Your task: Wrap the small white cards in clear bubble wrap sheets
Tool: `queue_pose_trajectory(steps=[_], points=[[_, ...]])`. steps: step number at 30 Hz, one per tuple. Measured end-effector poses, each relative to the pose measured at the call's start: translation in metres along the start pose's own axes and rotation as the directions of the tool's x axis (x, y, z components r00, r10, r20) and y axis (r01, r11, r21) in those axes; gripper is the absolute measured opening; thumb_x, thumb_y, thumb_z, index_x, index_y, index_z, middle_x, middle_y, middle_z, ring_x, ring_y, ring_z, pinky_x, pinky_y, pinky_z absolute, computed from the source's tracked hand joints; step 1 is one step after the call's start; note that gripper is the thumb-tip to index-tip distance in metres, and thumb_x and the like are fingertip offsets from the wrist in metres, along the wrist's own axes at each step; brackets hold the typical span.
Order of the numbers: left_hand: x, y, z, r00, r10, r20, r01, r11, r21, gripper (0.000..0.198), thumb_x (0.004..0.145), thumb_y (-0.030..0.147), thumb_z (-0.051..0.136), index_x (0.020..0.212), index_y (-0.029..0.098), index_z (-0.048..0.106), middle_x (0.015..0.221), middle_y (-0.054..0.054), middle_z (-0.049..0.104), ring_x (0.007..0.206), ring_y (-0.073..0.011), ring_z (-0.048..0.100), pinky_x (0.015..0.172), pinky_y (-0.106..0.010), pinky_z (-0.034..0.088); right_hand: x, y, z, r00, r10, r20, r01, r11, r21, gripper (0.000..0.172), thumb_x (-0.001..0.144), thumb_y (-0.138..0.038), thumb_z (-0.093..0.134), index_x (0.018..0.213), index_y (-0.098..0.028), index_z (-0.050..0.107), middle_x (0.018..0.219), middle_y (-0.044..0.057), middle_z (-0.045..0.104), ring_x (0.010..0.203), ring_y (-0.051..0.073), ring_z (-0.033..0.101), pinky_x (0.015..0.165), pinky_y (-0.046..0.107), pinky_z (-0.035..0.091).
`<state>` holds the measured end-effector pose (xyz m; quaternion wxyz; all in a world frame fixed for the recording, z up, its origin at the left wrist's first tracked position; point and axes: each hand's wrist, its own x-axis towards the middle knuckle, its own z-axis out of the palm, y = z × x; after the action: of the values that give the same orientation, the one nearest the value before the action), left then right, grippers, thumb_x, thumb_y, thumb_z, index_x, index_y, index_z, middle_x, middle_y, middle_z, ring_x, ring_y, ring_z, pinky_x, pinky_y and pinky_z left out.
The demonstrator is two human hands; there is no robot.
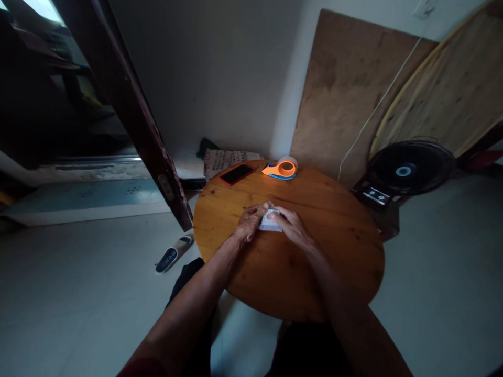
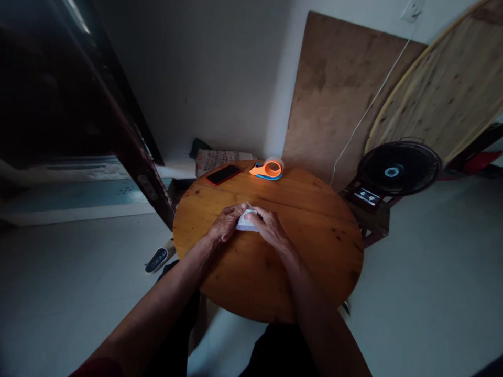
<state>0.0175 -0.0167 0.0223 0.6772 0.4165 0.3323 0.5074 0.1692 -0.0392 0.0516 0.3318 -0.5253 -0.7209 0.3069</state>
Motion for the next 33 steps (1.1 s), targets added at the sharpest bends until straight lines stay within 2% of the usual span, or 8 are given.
queue_pose_trajectory(steps=[4, 8, 12, 16, 19, 23, 28, 33], points=[[0.0, 0.002, 0.001, 0.996, -0.078, 0.031, 0.08, 0.994, -0.075, 0.04, 0.067, 0.048, 0.074, 0.086, 0.014, 0.07, 0.079, -0.006, 0.069, 0.068, -0.0158, 0.061, 0.063, -0.026, 0.047, 0.003, 0.005, 0.001, 0.999, 0.047, -0.012, -0.047, 0.998, 0.033, 0.038, 0.085, -0.043, 0.051, 0.11, -0.02, 0.069, 0.082, 0.002, 0.068, 0.075, 0.019, 0.058, 0.068, 0.028, 0.043], [-0.003, 0.007, 0.003, 0.989, -0.113, 0.098, 0.125, 0.984, -0.128, 0.043, 0.062, 0.031, 0.077, 0.101, 0.015, 0.067, 0.092, -0.008, 0.071, 0.075, -0.0184, 0.064, 0.067, -0.029, 0.049, 0.006, 0.011, 0.001, 0.999, 0.015, -0.03, -0.011, 0.991, 0.132, 0.034, 0.086, -0.042, 0.047, 0.099, -0.021, 0.07, 0.085, 0.002, 0.068, 0.078, 0.019, 0.058, 0.072, 0.028, 0.044], [-0.005, 0.008, 0.005, 0.992, -0.121, 0.047, 0.126, 0.985, -0.122, 0.043, 0.06, 0.025, 0.075, 0.101, 0.013, 0.068, 0.085, -0.007, 0.071, 0.067, -0.0151, 0.061, 0.062, -0.026, 0.047, 0.005, 0.011, 0.001, 0.999, 0.017, -0.047, -0.011, 0.991, 0.136, 0.032, 0.086, -0.042, 0.048, 0.095, -0.02, 0.069, 0.082, 0.001, 0.068, 0.075, 0.018, 0.058, 0.071, 0.028, 0.044], [-0.004, 0.008, 0.005, 0.993, -0.112, 0.041, 0.117, 0.984, -0.134, 0.037, 0.061, 0.023, 0.073, 0.096, 0.013, 0.068, 0.08, -0.005, 0.069, 0.065, -0.0141, 0.06, 0.061, -0.025, 0.047, 0.004, 0.008, 0.003, 0.996, 0.007, -0.088, 0.007, 0.987, 0.16, 0.033, 0.085, -0.043, 0.05, 0.099, -0.02, 0.07, 0.088, 0.002, 0.069, 0.083, 0.02, 0.061, 0.076, 0.029, 0.045], [-0.003, 0.01, 0.003, 0.992, -0.114, 0.059, 0.122, 0.98, -0.16, 0.036, 0.063, 0.023, 0.071, 0.097, 0.012, 0.068, 0.082, -0.006, 0.069, 0.069, -0.0155, 0.062, 0.062, -0.026, 0.05, 0.005, 0.011, 0.006, 0.993, -0.005, -0.116, 0.033, 0.971, 0.236, 0.038, 0.086, -0.049, 0.05, 0.101, -0.019, 0.069, 0.094, 0.004, 0.07, 0.091, 0.022, 0.063, 0.083, 0.032, 0.047], [-0.002, 0.014, 0.002, 0.987, -0.151, 0.054, 0.159, 0.96, -0.231, 0.034, 0.065, 0.024, 0.065, 0.097, 0.012, 0.065, 0.087, -0.008, 0.07, 0.075, -0.0183, 0.065, 0.064, -0.027, 0.052, 0.009, 0.022, 0.008, 0.964, 0.07, -0.257, 0.05, 0.901, 0.431, 0.052, 0.088, -0.06, 0.041, 0.11, -0.021, 0.067, 0.117, 0.007, 0.067, 0.11, 0.023, 0.059, 0.095, 0.035, 0.044], [-0.003, 0.015, 0.003, 0.99, -0.122, 0.069, 0.135, 0.96, -0.244, 0.033, 0.064, 0.024, 0.065, 0.096, 0.012, 0.064, 0.088, -0.008, 0.07, 0.079, -0.0197, 0.066, 0.065, -0.027, 0.053, 0.015, 0.036, 0.006, 0.954, 0.216, -0.207, -0.059, 0.815, 0.576, 0.065, 0.085, -0.07, 0.036, 0.119, -0.022, 0.063, 0.126, 0.009, 0.064, 0.111, 0.024, 0.06, 0.095, 0.04, 0.045], [-0.003, 0.013, 0.004, 0.991, -0.116, 0.071, 0.129, 0.967, -0.219, 0.036, 0.063, 0.024, 0.066, 0.097, 0.012, 0.066, 0.086, -0.008, 0.07, 0.073, -0.0175, 0.064, 0.062, -0.026, 0.051, 0.011, 0.028, 0.008, 0.98, 0.083, -0.181, 0.017, 0.872, 0.49, 0.059, 0.087, -0.068, 0.038, 0.118, -0.024, 0.064, 0.13, 0.005, 0.061, 0.12, 0.023, 0.055, 0.099, 0.038, 0.043]])
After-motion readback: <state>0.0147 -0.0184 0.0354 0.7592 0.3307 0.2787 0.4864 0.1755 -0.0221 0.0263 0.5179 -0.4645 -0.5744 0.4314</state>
